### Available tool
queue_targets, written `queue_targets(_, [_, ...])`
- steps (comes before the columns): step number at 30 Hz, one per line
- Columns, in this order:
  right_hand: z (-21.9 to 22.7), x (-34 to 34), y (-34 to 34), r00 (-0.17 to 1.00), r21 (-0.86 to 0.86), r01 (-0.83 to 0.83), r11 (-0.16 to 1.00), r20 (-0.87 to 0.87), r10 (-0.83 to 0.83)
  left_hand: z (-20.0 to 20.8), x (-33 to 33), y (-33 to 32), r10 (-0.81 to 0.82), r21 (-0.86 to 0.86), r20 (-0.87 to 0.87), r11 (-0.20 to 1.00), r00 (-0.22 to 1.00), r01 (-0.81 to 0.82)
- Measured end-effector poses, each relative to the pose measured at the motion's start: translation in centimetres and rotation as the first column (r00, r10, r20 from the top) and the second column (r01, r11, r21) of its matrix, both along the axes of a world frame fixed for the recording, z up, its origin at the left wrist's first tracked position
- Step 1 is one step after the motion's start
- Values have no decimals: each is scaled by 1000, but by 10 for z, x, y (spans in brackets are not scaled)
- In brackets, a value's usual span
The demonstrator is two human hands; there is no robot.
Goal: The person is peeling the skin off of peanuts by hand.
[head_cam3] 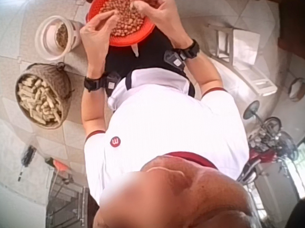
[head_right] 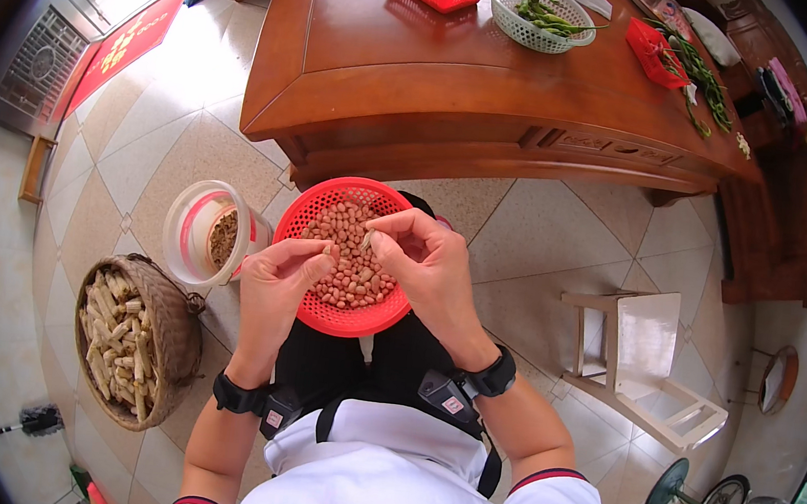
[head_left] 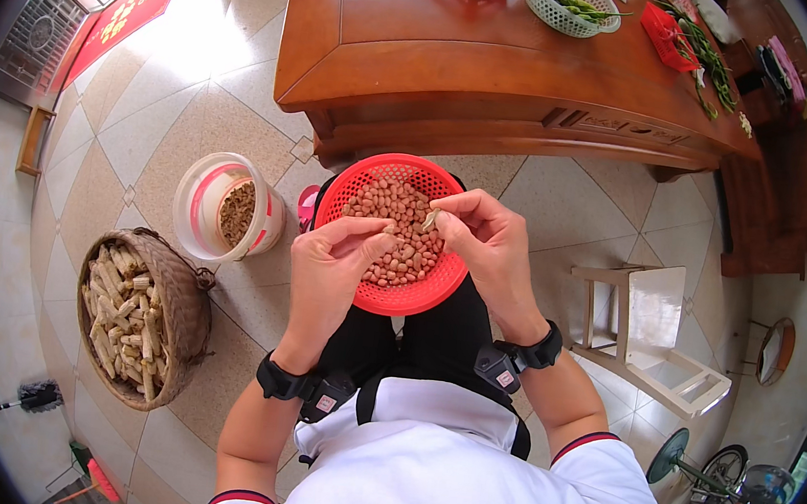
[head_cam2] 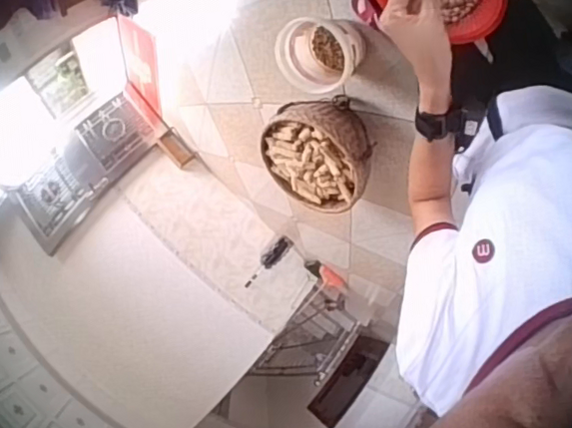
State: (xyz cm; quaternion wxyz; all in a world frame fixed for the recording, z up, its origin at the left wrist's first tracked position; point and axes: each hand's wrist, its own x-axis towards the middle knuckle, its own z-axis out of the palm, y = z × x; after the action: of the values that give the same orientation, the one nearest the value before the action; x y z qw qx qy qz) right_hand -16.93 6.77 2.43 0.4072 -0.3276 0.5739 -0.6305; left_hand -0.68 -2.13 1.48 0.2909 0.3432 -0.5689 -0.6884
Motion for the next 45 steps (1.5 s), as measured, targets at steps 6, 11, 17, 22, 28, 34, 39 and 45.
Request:
queue_targets(6, [5, 4, -1, 1000, -7, -16, 1000, 13, 16, -2, 0, -4, 3, 83, -15, 997, 1000, -2])
queue_targets(11, [21, 10, -10, 844, -6, -183, 983, -514, 154, -11, -1, -1, 124, 700, -384, 685, 915, 200])
queue_targets(17, [-27, -6, -20, 337, 196, 7, 980, -924, 183, -7, 5, -3, 189, 750, -302, 652, 934, 110])
queue_targets(22, [-56, 9, -31, -37, 475, 184, 860, -871, 489, -5, 7, -2, 51, 566, -311, 812, 949, 142])
queue_targets(28, [-36, 2, -31, 317, 259, -77, 963, -909, 270, -5, 6, -1, 94, 462, -289, 885, 953, 52])
queue_targets(34, [6, 11, -19, 802, 138, -162, 977, -559, 212, -17, 5, -2, 24, 402, -211, 913, 977, 65])
queue_targets(39, [9, 13, -9, 926, 161, -185, 969, -301, 226, -20, 4, 0, -69, 403, -229, 901, 971, 160])
queue_targets(45, [-3, 9, -6, 977, 74, -143, 987, -146, 152, -11, 1, 4, -35, 495, -211, 858, 977, 138])
